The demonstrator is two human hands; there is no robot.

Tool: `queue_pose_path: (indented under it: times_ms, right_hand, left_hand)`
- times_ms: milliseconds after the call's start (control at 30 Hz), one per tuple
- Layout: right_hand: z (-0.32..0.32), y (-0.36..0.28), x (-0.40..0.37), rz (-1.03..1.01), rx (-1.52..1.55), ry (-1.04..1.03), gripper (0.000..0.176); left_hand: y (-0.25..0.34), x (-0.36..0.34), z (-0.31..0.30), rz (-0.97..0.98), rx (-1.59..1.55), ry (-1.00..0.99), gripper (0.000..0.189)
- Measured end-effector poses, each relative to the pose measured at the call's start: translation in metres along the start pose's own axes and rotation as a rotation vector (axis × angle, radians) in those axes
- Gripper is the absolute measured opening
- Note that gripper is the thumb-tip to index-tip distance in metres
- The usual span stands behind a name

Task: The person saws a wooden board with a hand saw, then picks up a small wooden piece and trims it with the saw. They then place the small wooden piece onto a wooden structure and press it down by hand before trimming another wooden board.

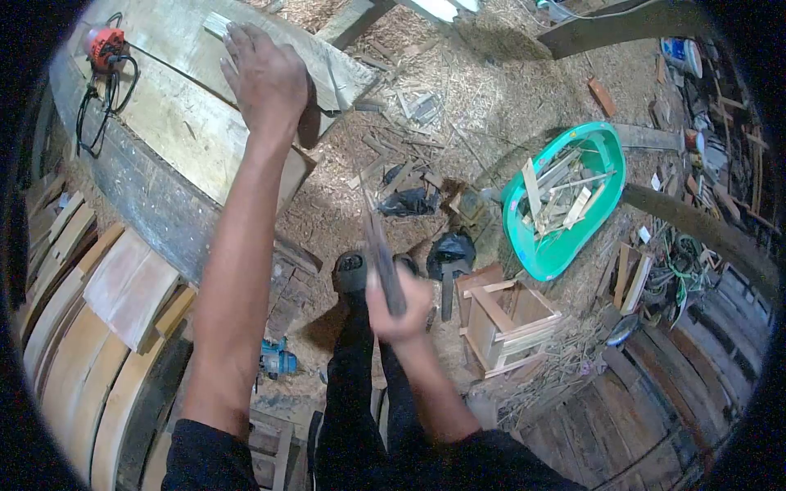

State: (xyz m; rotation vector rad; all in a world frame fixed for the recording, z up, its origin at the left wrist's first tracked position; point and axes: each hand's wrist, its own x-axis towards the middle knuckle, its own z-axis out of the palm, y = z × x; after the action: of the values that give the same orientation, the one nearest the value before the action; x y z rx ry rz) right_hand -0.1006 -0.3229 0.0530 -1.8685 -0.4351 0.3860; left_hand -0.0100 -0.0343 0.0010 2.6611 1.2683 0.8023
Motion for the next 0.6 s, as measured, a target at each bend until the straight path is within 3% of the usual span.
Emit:
queue_pose_path:
  times_ms: [100, 233, 300, 400, 500, 533, 600]
  right_hand:
    - [0.022, 0.006, 0.058, 0.280, 0.115, -0.139, 0.011]
    - [-0.007, 0.010, -0.014, 0.003, -0.063, -0.073, 0.009]
    - [-0.006, 0.014, -0.018, 0.035, 0.022, -0.035, 0.008]
    - [0.014, 0.006, 0.053, 0.060, 0.024, -0.094, 0.011]
    - [0.020, 0.010, 0.042, 0.025, 0.029, -0.108, 0.012]
    - [0.003, 0.001, 0.019, 0.104, -0.020, -0.132, 0.012]
    - [-0.003, -0.001, -0.012, 0.000, 0.020, -0.012, 0.013]
  left_hand:
    - [-0.005, 0.000, 0.002, 0.038, 0.010, 0.001, 0.059]
    - [-0.001, -0.001, 0.000, -0.004, 0.004, -0.022, 0.058]
    - [0.000, 0.001, 0.002, -0.020, -0.006, 0.003, 0.058]
    - [0.001, 0.001, 0.001, -0.026, -0.026, -0.020, 0.059]
    - [-0.006, -0.001, 0.003, 0.026, -0.031, -0.024, 0.060]
    - [-0.002, -0.003, 0.002, -0.001, -0.044, -0.036, 0.061]
    - [0.001, 0.002, -0.001, -0.046, -0.058, -0.035, 0.061]
